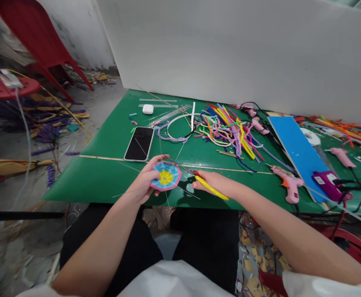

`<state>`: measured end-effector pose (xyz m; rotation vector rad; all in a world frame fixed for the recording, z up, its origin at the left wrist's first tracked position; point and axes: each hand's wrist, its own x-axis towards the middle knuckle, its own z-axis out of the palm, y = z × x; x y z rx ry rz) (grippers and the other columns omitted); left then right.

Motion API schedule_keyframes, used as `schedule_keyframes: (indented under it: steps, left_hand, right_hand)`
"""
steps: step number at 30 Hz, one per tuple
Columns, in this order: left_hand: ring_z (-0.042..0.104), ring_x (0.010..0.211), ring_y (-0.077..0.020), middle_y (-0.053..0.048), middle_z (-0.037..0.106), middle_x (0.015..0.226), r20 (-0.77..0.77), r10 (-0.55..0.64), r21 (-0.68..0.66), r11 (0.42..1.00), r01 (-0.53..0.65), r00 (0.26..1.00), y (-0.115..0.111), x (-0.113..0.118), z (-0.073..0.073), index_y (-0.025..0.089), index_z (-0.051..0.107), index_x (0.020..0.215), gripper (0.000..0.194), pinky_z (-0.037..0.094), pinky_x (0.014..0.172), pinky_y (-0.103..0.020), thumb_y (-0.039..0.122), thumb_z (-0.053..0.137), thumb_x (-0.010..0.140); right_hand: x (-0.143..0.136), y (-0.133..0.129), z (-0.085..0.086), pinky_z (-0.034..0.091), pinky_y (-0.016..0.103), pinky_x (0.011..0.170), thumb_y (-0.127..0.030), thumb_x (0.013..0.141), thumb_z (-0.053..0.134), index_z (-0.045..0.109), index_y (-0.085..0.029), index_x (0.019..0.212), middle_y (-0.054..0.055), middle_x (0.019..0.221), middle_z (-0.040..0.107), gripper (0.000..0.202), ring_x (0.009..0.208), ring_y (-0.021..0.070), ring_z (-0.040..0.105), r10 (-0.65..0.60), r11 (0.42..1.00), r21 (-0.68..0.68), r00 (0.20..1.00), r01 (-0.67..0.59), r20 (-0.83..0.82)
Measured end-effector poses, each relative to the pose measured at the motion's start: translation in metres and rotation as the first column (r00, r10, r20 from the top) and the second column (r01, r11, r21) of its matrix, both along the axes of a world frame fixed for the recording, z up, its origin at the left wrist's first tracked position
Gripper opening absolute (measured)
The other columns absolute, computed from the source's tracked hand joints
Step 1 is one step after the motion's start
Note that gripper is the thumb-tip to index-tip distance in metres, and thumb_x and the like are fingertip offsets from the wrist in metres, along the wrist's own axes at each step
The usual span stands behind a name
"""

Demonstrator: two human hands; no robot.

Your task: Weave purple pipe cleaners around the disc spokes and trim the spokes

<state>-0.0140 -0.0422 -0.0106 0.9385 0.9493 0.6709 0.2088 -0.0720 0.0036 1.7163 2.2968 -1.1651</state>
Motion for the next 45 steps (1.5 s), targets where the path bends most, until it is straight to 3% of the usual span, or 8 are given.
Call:
schedule_keyframes:
  steps: [45]
  left_hand:
    - [0.048,0.037,-0.0051,-0.004,0.054,0.098,0.011,0.012,0.001,1.000,-0.012,1.000,0.0002,0.0007,-0.0015,0.025,0.039,0.118,0.063,0.033,0.023,-0.016,0.011,0.041,0.057]
  right_hand:
    - [-0.0015,0.0006,-0.0019,0.035,0.026,0.058,-0.071,0.074,0.026,0.044,-0.018,0.080,0.002,0.072,0.048,0.057,0.063,0.0140,0.043,-0.035,0.999,-0.004,0.999,0.035,0.003]
